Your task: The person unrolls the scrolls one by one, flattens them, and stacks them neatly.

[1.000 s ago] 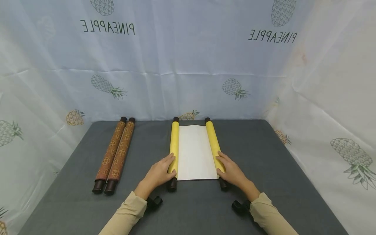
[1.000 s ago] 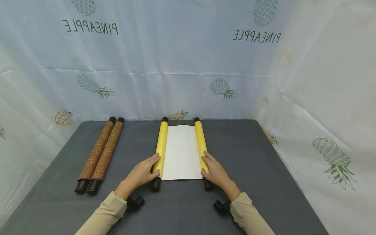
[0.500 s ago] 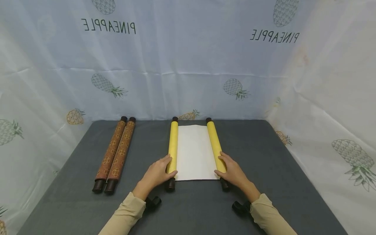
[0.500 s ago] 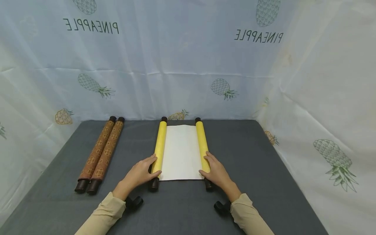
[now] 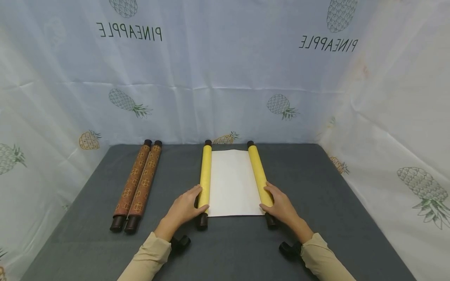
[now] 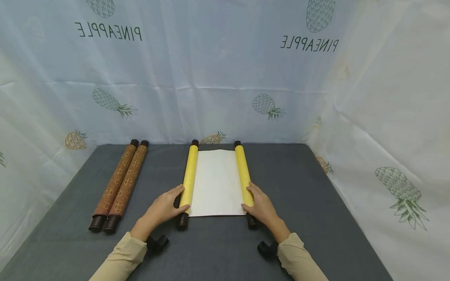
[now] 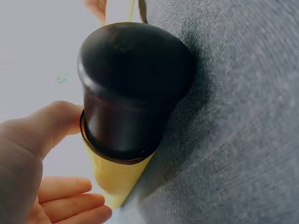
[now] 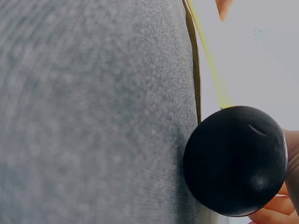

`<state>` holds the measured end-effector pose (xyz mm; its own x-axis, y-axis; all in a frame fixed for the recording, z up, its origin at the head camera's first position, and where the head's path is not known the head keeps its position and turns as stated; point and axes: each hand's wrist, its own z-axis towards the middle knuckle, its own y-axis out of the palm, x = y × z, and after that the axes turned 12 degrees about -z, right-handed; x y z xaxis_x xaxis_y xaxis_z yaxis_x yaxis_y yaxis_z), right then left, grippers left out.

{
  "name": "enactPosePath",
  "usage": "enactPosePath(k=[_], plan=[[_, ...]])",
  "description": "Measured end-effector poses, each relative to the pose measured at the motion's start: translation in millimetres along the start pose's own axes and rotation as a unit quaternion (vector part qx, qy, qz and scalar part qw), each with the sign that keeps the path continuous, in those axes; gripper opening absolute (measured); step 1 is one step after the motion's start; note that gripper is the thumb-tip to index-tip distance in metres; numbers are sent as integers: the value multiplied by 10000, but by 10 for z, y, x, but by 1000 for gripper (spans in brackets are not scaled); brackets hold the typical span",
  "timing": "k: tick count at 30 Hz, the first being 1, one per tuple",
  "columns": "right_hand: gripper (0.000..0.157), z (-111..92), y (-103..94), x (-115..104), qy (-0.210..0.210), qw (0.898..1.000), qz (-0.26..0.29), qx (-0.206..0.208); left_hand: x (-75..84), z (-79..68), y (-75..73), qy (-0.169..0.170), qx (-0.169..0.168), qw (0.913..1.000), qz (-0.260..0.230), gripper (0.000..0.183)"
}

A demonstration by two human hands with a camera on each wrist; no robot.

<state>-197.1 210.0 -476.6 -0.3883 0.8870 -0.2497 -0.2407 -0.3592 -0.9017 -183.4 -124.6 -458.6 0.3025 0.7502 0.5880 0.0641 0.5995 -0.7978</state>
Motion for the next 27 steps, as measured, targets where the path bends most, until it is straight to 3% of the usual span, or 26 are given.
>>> enactPosePath(k=[10, 27], plan=[[67, -5, -7, 67, -1, 10000, 29, -4, -3, 9, -33, 174, -155, 9996, -186, 66], [54, -17, -25, 76, -23, 9999, 71, 124, -31, -14, -82, 460, -376, 9974, -419, 61]])
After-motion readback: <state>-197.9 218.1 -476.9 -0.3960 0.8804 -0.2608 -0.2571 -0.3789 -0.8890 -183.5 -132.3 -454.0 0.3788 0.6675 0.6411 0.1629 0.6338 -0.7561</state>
